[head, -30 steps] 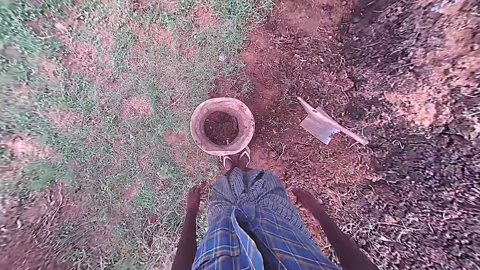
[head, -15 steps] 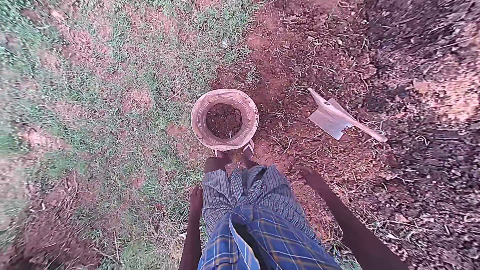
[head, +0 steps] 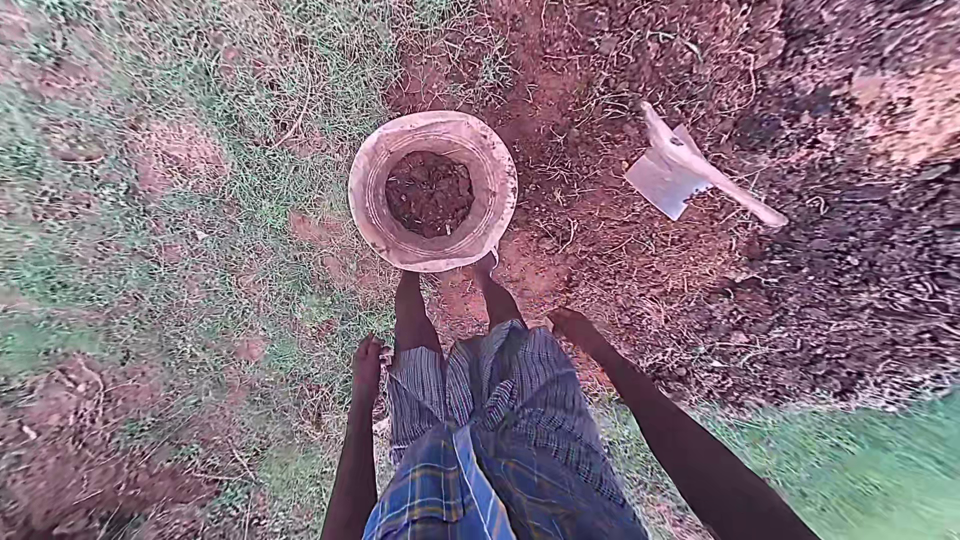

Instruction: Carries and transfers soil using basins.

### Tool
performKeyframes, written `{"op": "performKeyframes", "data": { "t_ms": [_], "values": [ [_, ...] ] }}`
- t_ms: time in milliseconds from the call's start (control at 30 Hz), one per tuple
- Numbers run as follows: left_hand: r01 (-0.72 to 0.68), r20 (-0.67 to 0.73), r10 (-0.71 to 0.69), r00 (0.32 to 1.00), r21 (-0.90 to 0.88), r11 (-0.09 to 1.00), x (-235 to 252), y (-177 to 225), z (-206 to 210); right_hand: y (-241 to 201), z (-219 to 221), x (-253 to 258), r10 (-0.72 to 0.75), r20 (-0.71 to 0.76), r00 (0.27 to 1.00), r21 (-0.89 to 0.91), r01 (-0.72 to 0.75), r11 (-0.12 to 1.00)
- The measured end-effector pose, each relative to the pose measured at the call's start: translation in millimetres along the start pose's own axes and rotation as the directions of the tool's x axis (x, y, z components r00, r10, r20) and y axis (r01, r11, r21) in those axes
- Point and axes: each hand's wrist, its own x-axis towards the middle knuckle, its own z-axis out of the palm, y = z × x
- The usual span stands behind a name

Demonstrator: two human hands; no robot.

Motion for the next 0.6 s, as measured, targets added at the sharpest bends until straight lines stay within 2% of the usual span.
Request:
{"op": "performKeyframes", "data": {
  "t_ms": [100,233,400,600],
  "values": [
    [-0.001,0.028,0.000,1.000,0.020,1.000,46.6,16.8,-2.1,-16.7,23.4,29.8,-0.007,0.050,0.999,0.068,0.004,0.998],
    [-0.005,0.022,0.003,1.000,0.095,0.995,116.4,37.8,4.5,-39.6,38.4,83.5,0.018,0.056,0.998,0.028,-0.019,0.999],
    [-0.072,0.040,0.067,0.997,0.163,0.984,224.0,46.4,17.5,-53.7,40.3,168.3,-0.027,-0.030,0.999,0.043,0.028,0.999],
    [-0.135,-0.027,0.140,0.990,0.138,0.981,310.1,78.5,36.4,-97.9,41.4,247.1,0.014,-0.130,0.991,0.207,0.014,0.978]
  ]
}}
